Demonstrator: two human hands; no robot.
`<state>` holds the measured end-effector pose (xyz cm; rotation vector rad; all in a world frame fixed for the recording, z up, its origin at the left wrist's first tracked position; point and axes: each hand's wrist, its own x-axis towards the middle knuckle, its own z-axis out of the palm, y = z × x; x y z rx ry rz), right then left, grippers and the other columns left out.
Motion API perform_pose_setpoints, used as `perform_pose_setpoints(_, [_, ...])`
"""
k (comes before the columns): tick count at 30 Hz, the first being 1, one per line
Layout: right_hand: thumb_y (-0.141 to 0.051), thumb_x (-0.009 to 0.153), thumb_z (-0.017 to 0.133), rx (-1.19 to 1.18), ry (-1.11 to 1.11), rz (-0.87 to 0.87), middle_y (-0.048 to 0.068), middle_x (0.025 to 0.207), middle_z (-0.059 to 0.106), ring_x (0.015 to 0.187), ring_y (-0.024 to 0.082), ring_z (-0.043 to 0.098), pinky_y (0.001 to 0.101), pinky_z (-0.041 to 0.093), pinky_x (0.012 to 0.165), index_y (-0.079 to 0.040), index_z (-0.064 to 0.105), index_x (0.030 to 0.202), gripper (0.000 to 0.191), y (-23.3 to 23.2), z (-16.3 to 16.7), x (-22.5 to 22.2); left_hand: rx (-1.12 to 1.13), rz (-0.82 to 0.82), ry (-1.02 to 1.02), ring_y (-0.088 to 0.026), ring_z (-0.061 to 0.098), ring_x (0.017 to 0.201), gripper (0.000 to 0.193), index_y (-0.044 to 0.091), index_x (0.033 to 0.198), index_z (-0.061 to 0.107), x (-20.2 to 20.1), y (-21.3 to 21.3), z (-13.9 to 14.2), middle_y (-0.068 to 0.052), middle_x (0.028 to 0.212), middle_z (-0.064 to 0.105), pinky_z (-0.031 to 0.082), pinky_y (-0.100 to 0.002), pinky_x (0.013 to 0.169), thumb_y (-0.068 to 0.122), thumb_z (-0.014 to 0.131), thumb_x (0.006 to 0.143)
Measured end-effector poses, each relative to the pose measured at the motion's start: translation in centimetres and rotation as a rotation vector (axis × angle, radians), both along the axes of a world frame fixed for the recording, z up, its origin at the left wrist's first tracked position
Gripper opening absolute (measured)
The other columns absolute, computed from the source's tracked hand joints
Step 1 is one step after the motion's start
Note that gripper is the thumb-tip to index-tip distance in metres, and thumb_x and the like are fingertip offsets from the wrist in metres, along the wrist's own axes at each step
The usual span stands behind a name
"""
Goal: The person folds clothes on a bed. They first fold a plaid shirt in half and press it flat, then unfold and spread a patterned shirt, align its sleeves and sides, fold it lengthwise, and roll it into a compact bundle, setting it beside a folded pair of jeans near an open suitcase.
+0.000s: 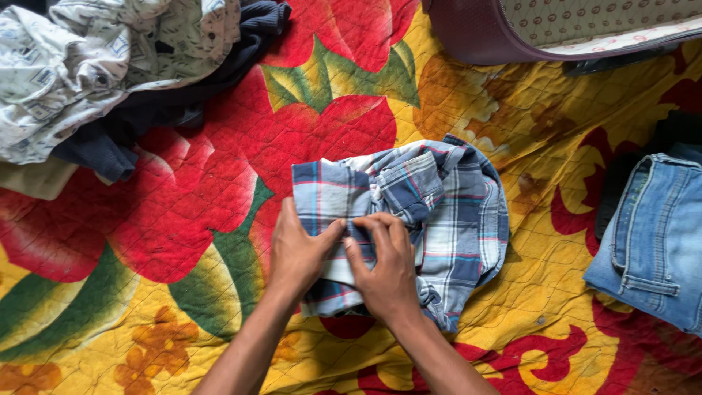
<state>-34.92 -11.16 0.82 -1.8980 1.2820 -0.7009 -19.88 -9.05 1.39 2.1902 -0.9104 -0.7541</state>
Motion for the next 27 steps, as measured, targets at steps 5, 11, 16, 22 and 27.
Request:
perform_pose_setpoints(5, [-0.018, 0.097, 0.065, 0.072, -0.168, -0.011, 0.012, 0.121, 0.063, 0.117, 0.026, 0.063, 0.0366, 0.048, 0.101, -0.005, 0.067, 0.118, 0.025, -0.7, -1.2, -0.9, 0.000, 0.088, 0.379, -0.021, 0.065, 0.094, 0.051, 0.007, 0.108, 0.057, -0.7, -0.8, 1.3, -0.010, 0.100, 0.066, 0.051, -0.039, 0.083, 0.054, 0.063, 0.090])
perform_pose_setpoints(11, [-0.020, 0.101, 0.057, 0.454, -0.344, 0.032, 0.006, 0.119, 0.065, 0.107, 0.014, 0.064, 0.0287, 0.050, 0.096, -0.003, 0.065, 0.124, 0.030, -2.9, -2.9, -4.2, -0.065, 0.081, 0.789, -0.009, 0.052, 0.079, 0.043, 0.010, 0.114, 0.061, -1.9, -1.4, 0.8, 0.001, 0.089, 0.056, 0.044, -0.029, 0.065, 0.048, 0.047, 0.102])
perform_pose_setpoints(16, [-0.027, 0.104, 0.048, 0.749, -0.515, -0.005, 0.004, 0.113, 0.070, 0.103, 0.012, 0.063, 0.0285, 0.049, 0.093, -0.004, 0.065, 0.129, 0.038, -3.9, -3.2, -5.8, -0.165, 0.009, 0.945, -0.005, 0.052, 0.081, 0.030, 0.012, 0.121, 0.066, -2.8, -1.1, 0.1, 0.004, 0.091, 0.058, 0.044, -0.025, 0.062, 0.030, 0.061, 0.097])
perform_pose_setpoints(22, [-0.045, 0.105, 0.039, 0.971, -0.648, -0.073, 0.004, 0.119, 0.069, 0.105, 0.014, 0.063, 0.0327, 0.050, 0.095, -0.008, 0.061, 0.137, 0.054, -4.8, -1.9, -6.8, -0.289, -0.147, 0.432, -0.011, 0.060, 0.091, 0.027, 0.011, 0.113, 0.072, -4.9, -2.0, 0.6, 0.001, 0.103, 0.065, 0.054, -0.028, 0.083, 0.027, 0.073, 0.092])
perform_pose_setpoints(27, [-0.065, 0.100, 0.035, 1.228, -0.840, -0.095, 0.012, 0.127, 0.069, 0.113, 0.022, 0.069, 0.0413, 0.055, 0.099, -0.004, 0.057, 0.139, 0.075, -5.7, 0.1, -8.7, -0.334, -0.264, -0.113, -0.032, 0.049, 0.126, 0.040, 0.013, 0.110, 0.071, -6.5, -3.3, 1.6, -0.013, 0.133, 0.057, 0.042, -0.046, 0.103, 0.038, 0.083, 0.080])
